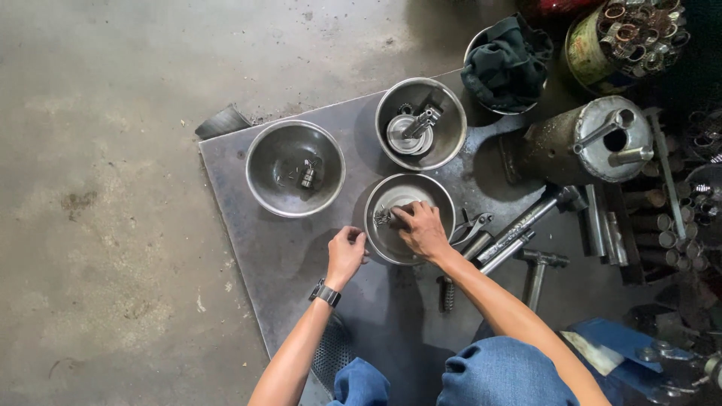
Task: Inspecting and cleaning various motorcycle engine components including a crankshaft and needle bearings.
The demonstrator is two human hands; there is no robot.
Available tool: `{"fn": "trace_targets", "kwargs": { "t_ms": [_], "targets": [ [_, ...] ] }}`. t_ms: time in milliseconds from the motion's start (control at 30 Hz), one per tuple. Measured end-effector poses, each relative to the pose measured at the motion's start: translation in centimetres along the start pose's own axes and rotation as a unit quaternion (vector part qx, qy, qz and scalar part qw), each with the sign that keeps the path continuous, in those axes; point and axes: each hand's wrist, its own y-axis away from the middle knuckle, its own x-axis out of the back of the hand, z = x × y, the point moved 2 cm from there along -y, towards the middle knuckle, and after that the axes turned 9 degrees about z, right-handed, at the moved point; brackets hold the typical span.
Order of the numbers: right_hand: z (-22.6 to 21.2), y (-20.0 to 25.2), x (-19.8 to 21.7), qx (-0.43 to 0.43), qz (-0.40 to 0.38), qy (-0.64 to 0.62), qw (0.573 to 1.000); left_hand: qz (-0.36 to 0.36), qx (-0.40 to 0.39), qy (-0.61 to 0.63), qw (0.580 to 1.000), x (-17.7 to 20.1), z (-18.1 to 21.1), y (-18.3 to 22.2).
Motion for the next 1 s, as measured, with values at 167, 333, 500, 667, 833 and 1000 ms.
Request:
{"fn": "trace_targets", "kwargs": {
  "t_ms": [167,333,500,667,833,1000],
  "targets": [
    [0.1,0.2,1.5,-0.042,0.004,-0.074,0.996,0.124,-0.261,-0.156,0.945,1.3,1.2,1.0],
    [-0.5,1.0,4.6,-0.063,0.095,-0.138,0.984,0.058,-0.25,-0.117,0.96,0.9,8.4,3.6],
    [0.8,2.1,10.9,-0.053,0.156,-0.22,0.961,-0.087,-0.337,-0.078,0.934,-4.1,18.6,6.3],
    [5.4,5.4,20.9,-0.098,0.202,-0.215,0.95,-0.25,-0.492,-0.237,0.799,-13.5,28.1,11.1],
    [16.2,13.9,32.8,-0.224,0.194,-0.108,0.949,-0.349,-0.558,-0.283,0.698,-23.9,31.1,11.7],
    [31.0,26.5,34.3,-0.426,0.164,0.01,0.889,-0.311,-0.574,-0.376,0.658,-30.8,28.5,9.4]
  ]
}}
